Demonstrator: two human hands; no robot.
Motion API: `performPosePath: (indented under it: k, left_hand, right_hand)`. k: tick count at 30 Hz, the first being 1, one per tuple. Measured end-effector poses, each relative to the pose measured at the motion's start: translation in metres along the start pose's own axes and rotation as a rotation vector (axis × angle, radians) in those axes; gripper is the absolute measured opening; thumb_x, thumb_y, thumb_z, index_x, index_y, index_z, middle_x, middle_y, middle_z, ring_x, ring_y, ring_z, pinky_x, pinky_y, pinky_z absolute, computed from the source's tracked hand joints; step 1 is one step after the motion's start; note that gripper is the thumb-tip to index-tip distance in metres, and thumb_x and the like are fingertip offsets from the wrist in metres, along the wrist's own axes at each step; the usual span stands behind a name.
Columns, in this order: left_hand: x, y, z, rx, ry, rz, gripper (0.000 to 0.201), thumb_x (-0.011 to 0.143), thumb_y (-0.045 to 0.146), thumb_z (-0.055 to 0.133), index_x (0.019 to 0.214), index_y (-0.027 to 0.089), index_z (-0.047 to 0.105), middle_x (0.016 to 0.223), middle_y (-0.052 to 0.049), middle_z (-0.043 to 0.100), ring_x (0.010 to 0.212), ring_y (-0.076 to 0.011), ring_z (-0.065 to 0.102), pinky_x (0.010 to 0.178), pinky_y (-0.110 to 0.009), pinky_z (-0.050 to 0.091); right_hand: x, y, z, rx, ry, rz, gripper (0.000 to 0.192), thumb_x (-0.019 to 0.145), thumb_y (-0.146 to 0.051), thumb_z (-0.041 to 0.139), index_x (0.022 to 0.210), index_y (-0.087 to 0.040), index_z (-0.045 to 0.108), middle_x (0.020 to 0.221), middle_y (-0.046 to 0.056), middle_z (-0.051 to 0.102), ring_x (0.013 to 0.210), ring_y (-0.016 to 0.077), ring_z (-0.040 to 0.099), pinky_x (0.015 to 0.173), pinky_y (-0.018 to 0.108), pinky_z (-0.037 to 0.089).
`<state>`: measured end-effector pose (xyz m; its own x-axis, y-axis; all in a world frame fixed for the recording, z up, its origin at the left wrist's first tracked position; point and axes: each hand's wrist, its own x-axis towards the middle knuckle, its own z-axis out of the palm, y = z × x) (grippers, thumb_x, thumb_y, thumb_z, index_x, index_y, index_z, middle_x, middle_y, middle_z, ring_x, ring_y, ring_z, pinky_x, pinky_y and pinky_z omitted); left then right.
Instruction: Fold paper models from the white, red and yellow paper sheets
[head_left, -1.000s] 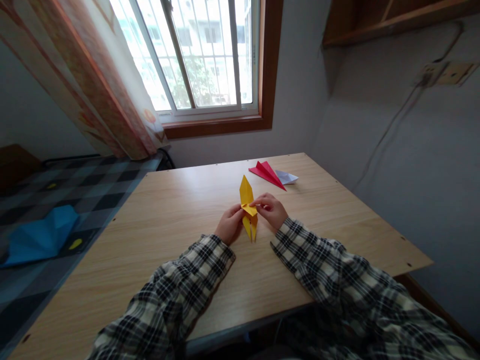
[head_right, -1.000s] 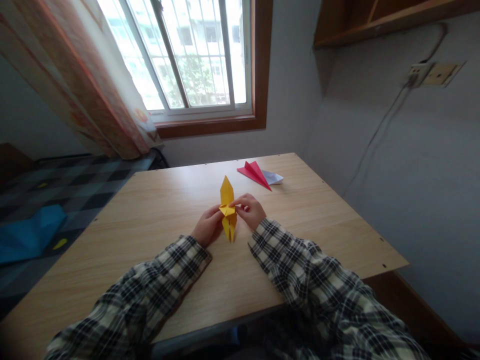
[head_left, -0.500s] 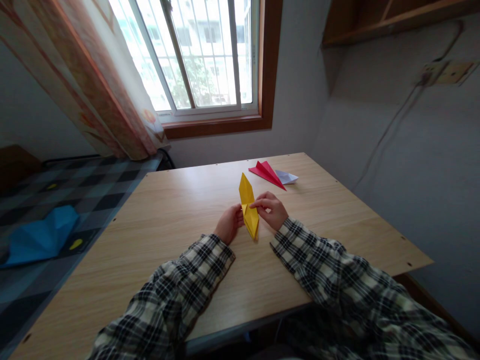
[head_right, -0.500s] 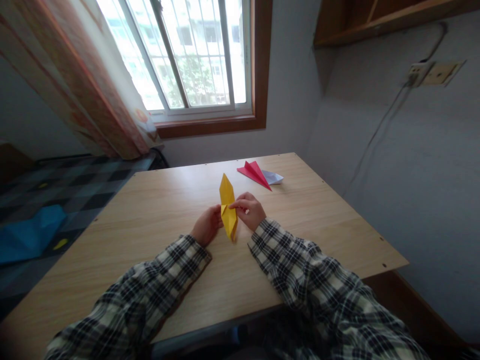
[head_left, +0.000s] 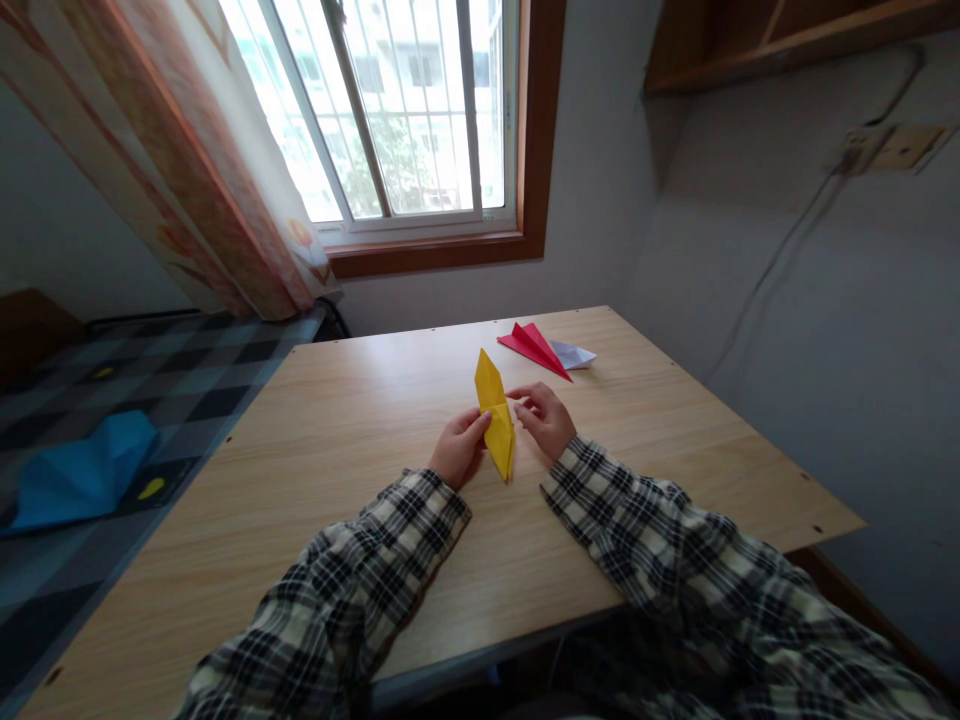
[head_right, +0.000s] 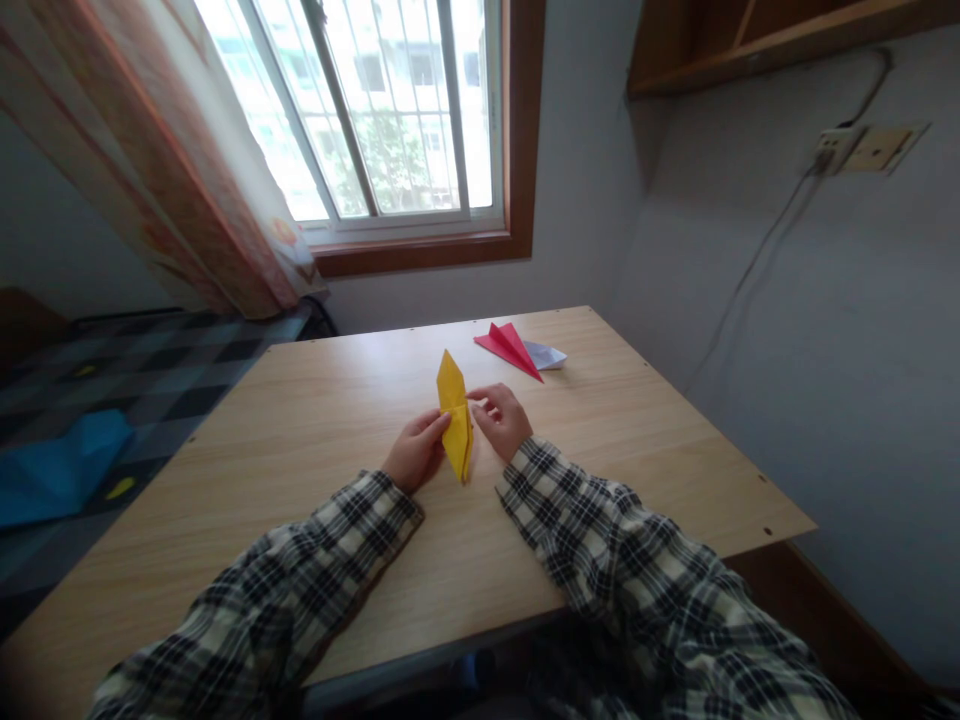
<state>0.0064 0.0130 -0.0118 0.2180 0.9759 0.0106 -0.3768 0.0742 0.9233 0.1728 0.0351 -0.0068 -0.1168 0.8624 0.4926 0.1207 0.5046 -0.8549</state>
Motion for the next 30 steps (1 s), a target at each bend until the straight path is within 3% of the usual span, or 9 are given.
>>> performPosePath:
  k: [3,5,9,12,20,30]
  left_hand:
    - [0.0004,-0.0005,-0.0003,0.044,-0.012,0.024,0.037,0.077,0.043,0.075,0.098,0.013,0.07,0.091,-0.007,0.072,0.078,-0.0162,0.065,0.073,-0.027,0.05]
    - [0.0006,-0.0011,-0.0001,0.075,-0.03,0.038,0.037,0.078,0.044,0.074,0.098,0.014,0.069,0.089,-0.006,0.071,0.078,-0.0158,0.064,0.072,-0.027,0.05]
    - [0.0015,-0.0035,-0.0016,0.112,-0.039,0.05,0.037,0.078,0.046,0.074,0.096,0.015,0.066,0.085,-0.003,0.069,0.075,-0.0148,0.063,0.069,-0.026,0.048]
    - [0.0019,-0.0051,-0.0038,0.138,-0.026,0.057,0.038,0.078,0.048,0.073,0.095,0.016,0.062,0.082,-0.001,0.066,0.075,-0.0146,0.062,0.068,-0.025,0.048]
    - [-0.0006,-0.004,-0.0024,0.151,-0.045,0.075,0.039,0.079,0.05,0.072,0.095,0.017,0.059,0.083,-0.001,0.066,0.076,-0.0154,0.063,0.069,-0.026,0.05]
    - [-0.0021,-0.0016,-0.0024,0.174,-0.056,0.048,0.04,0.082,0.049,0.07,0.105,0.019,0.056,0.089,-0.003,0.069,0.079,-0.0168,0.065,0.072,-0.029,0.05]
  right_hand:
    - [0.0001,0.0049,0.0033,0.126,0.006,0.188,0.04,0.08,-0.047,0.065,0.109,-0.02,0.058,0.093,0.003,0.059,0.066,0.0122,0.057,0.052,0.025,0.049]
    - [-0.0004,0.0072,0.0052,0.182,-0.035,0.279,0.046,0.076,-0.054,0.067,0.105,-0.019,0.058,0.086,0.001,0.059,0.063,0.0118,0.056,0.05,0.024,0.047]
    - [-0.0006,0.0077,0.0065,0.211,-0.113,0.353,0.043,0.074,-0.058,0.068,0.084,-0.017,0.061,0.067,-0.002,0.057,0.056,0.0111,0.051,0.049,0.023,0.041]
    - [0.0005,0.0062,0.0061,0.238,-0.099,0.371,0.043,0.07,-0.059,0.072,0.074,-0.017,0.061,0.057,-0.005,0.052,0.05,0.0095,0.045,0.047,0.023,0.036]
    - [0.0009,0.008,0.0092,0.475,-0.137,0.535,0.047,0.061,-0.059,0.077,0.072,-0.019,0.055,0.051,-0.008,0.048,0.041,0.006,0.038,0.039,0.019,0.025]
    - [0.0044,-0.001,0.0056,0.396,-0.049,0.42,0.045,0.059,-0.054,0.08,0.08,-0.018,0.064,0.055,-0.006,0.055,0.044,0.0068,0.041,0.04,0.021,0.031]
